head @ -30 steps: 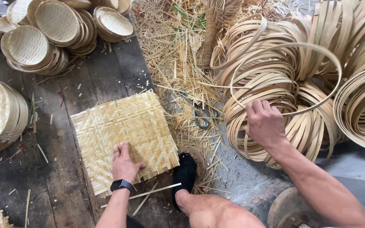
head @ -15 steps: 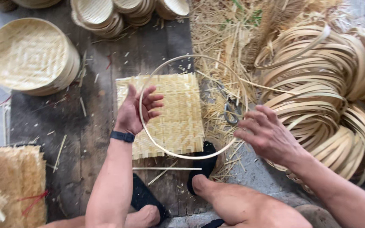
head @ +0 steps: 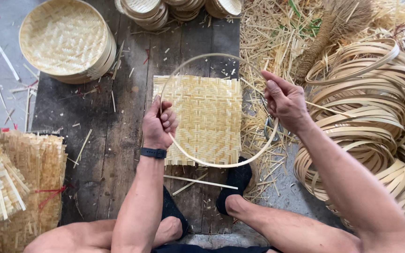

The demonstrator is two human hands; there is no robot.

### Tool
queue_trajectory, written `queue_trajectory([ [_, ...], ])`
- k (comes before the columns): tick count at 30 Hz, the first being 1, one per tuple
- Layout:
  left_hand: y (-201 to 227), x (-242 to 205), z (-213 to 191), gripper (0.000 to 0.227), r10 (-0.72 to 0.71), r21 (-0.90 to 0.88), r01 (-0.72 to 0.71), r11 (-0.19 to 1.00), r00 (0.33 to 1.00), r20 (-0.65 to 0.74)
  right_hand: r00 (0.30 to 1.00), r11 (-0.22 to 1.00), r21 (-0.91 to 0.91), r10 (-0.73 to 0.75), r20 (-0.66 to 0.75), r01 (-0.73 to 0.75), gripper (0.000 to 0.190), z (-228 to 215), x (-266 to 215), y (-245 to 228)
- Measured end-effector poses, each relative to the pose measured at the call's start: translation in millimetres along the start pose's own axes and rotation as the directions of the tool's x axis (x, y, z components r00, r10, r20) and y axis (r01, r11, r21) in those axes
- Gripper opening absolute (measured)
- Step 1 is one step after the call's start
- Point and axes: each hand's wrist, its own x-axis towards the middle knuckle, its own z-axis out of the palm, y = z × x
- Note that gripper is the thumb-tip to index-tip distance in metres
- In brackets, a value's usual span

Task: The person weaves a bamboo mat, fits it into a circular hoop, and trims the excess material using shears and a knife to construct a steamer basket lid.

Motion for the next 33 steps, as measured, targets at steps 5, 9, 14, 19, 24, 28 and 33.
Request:
queue_trajectory([
  [5,-9,-1,-1,0.041,0.102,-0.164,-0.102,0.981,0.995,-0.01,0.999,0.999,-0.015,0.052,0.0,-0.052,0.027,34,-7,7],
  [9,12,-15,10,0.038,-0.034,0.151,0.015,0.988,0.992,0.123,1.0,0.995,-0.097,0.012,0.013,-0.011,0.025,14,-9,-19],
  [14,10,-12,44,0.035,-0.274,0.649,0.184,0.738,0.961,0.04,0.961,0.873,-0.445,0.263,0.086,-0.199,0.027,17,-8,-23],
  [19,8,-8,41,0.043,-0.246,0.626,0.141,0.767,0.965,0.084,0.944,0.948,-0.29,0.205,0.257,-0.127,0.027,17,-15,-14],
  [24,14,4,33,0.041,-0.242,0.615,0.159,0.772,0.969,0.053,0.931,0.954,-0.246,0.239,0.275,-0.172,0.029,20,-21,-9],
  [28,24,-3,31,0.032,-0.212,0.598,0.126,0.792,0.975,0.075,0.979,0.975,-0.151,0.179,0.1,-0.162,0.025,23,-20,-7],
  [33,18,-30,15,0.05,-0.107,0.226,0.079,0.971,0.987,0.117,0.966,0.912,0.39,-0.025,-0.257,0.127,0.028,3,-11,22],
])
